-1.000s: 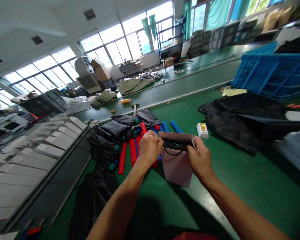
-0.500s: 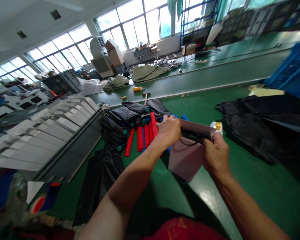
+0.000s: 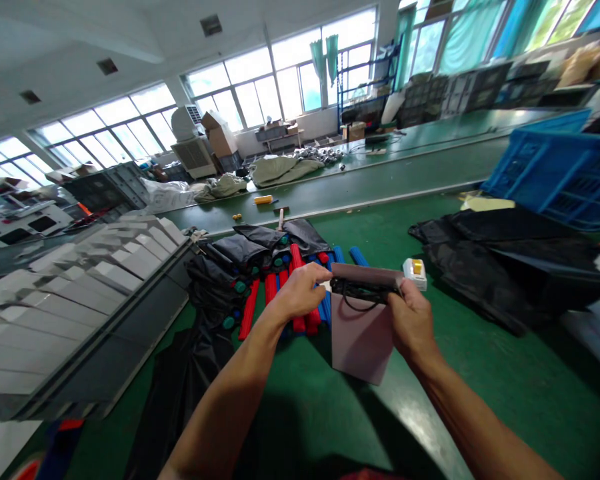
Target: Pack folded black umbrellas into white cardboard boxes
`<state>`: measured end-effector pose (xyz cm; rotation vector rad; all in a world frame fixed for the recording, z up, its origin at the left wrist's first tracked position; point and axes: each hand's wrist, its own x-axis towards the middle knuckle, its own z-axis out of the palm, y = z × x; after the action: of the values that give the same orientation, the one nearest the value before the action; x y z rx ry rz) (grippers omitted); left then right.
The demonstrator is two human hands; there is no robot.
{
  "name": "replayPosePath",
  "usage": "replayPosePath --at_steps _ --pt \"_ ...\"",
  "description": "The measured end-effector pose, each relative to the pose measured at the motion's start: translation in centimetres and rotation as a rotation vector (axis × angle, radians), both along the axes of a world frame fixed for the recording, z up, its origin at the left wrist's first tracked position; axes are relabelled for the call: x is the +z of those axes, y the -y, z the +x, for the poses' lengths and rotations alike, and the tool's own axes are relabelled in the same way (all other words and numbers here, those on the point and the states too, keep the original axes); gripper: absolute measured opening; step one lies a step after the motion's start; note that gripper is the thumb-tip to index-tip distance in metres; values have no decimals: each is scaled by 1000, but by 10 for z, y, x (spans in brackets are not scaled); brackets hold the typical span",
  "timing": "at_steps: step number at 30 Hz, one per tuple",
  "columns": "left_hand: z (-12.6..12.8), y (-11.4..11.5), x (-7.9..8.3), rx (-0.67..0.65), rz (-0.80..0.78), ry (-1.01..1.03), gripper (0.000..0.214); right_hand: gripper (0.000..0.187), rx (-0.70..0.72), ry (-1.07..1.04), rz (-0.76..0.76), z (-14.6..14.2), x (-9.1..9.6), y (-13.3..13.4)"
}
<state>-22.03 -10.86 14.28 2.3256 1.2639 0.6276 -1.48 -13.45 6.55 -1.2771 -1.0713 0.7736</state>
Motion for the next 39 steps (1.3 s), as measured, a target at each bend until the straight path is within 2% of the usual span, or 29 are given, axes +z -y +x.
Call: replayPosePath --at_steps 5,13,16,20,23,26,29,33,36,39 --pt "-1 1 -6 56 -5 123 30 23 5 3 10 -1 1 3" --pt "10 3 -6 104 109 -136 25 21 5 34 7 -1 2 6" --pt "11 4 0 98 128 -240 21 18 16 31 8 1 0 6" --pt "14 5 18 113 96 -431 19 14 20 41 9 1 -2 4" --pt "20 5 30 129 152 -575 15 11 15 51 6 1 -3 3" --pt "28 3 35 116 238 -664 15 12 35 31 5 1 -3 2" --pt "35 -3 35 124 196 -711 13 14 40 39 3 1 -2 2" --pt "38 -10 31 183 131 -661 18 15 45 37 -1 2 -2 2" --pt "35 -10 25 283 35 -520 32 12 40 46 -8 2 -3 1" --pt "32 -6 16 397 -29 -388 37 14 28 60 -20 2 -2 0"
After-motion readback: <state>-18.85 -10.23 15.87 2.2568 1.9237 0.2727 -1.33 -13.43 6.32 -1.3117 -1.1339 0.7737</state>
